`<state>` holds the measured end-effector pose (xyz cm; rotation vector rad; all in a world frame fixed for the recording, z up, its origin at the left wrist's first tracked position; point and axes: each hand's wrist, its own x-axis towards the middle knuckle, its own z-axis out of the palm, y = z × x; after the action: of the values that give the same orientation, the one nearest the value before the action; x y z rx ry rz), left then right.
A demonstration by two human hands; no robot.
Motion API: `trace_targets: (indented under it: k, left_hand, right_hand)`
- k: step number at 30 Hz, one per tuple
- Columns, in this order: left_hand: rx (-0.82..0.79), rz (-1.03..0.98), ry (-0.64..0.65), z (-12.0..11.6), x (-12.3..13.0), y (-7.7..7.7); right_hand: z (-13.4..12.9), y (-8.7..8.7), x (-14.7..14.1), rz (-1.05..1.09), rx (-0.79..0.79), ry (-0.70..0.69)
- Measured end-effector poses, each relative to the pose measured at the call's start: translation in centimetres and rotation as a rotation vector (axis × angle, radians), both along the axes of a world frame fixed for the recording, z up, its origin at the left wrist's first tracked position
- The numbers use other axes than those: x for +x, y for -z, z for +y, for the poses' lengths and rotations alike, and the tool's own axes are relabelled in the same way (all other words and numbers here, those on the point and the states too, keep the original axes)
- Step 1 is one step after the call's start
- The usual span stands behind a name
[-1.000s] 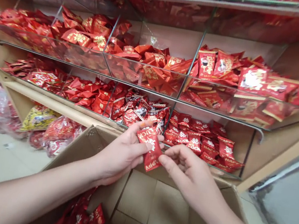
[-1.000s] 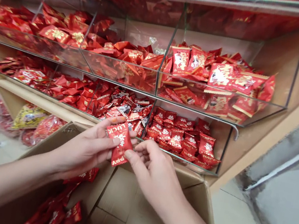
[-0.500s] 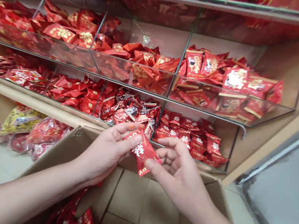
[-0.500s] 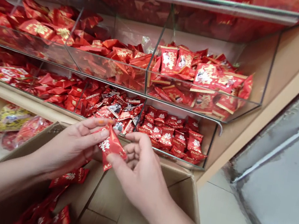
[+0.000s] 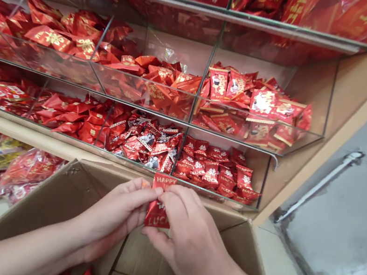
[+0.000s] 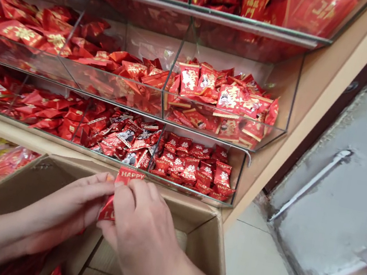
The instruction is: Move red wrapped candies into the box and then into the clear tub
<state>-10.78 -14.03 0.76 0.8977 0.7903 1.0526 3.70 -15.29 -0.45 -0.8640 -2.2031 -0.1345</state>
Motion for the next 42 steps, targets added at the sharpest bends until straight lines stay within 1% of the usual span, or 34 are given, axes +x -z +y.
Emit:
trace_targets:
  k: [3, 5, 7, 9, 11, 12, 14, 17, 18, 19, 21, 24, 26, 30, 33, 38, 40, 42]
  left_hand:
    - [-0.047, -0.03, 0.03, -0.3, -0.1, -0.3]
    - [-0.09, -0.035, 0.061, -0.2, -0.3, -0.4]
    - [-0.103, -0.005, 0.102, 0.1, -0.5, -0.5]
    - [-0.071, 0.093, 0.127, 0.3, -0.5, -0.4]
    - [-0.011, 0.244, 0.154, 0.4, -0.5, -0.2]
    - [0.019, 0.327, 0.194, 0.4, -0.4, 0.1]
    - [0.105, 0.494, 0.329, 0.1, -0.2, 0.8]
    - [0.251, 0.673, 0.518, -0.8, 0.2, 2.1]
    - [0.283, 0.709, 0.559, -1.2, 0.4, 2.4]
    - [0.299, 0.734, 0.595, -1.5, 0.5, 2.6]
    - [0.325, 0.799, 0.657, -2.0, 0.6, 2.8]
    - [0.411, 0.925, 0.689, -2.4, 0.3, 2.4]
    - [0.452, 0.98, 0.687, -2.4, 0.1, 2.2]
    - [0.443, 1.019, 0.688, -2.2, -0.2, 2.2]
    - [0.472, 1.038, 0.708, -2.0, -0.3, 2.5]
    - [0.54, 1.078, 0.745, -1.9, -0.4, 2.6]
    - [0.562, 1.095, 0.751, -2.0, -0.4, 2.5]
    - [0.578, 1.105, 0.761, -2.1, -0.4, 2.4]
  right_hand:
    - [-0.1, 0.1, -0.1, -0.13, 0.145, -0.016]
    - [-0.1, -0.1, 0.1, -0.169, 0.228, -0.007]
    - [0.2, -0.7, 0.7, -0.155, 0.273, 0.014]
    - [1.0, -1.6, 2.1, -0.117, 0.289, 0.067]
    - [2.3, -2.5, 4.5, -0.091, 0.302, 0.174]
    - [3.0, -2.9, 6.0, -0.091, 0.317, 0.242]
    - [4.3, -3.3, 9.3, -0.146, 0.337, 0.382]
    - [5.8, -2.9, 13.6, -0.311, 0.327, 0.639]
    - [6.1, -2.6, 14.6, -0.368, 0.318, 0.685]
    - [6.3, -2.4, 15.2, -0.418, 0.316, 0.703]
    - [6.6, -1.9, 15.4, -0.484, 0.327, 0.675]
    - [7.2, -1.9, 14.3, -0.564, 0.341, 0.643]
    - [7.7, -2.2, 13.5, -0.639, 0.311, 0.639]
    - [8.9, -2.4, 13.2, -0.752, 0.192, 0.625]
    - [9.6, -2.2, 13.9, -0.752, 0.118, 0.58]
    - [10.2, -2.4, 14.5, -0.751, -0.02, 0.426]
    - [10.4, -2.7, 14.4, -0.761, -0.065, 0.401]
    - [10.7, -2.9, 14.3, -0.767, -0.092, 0.408]
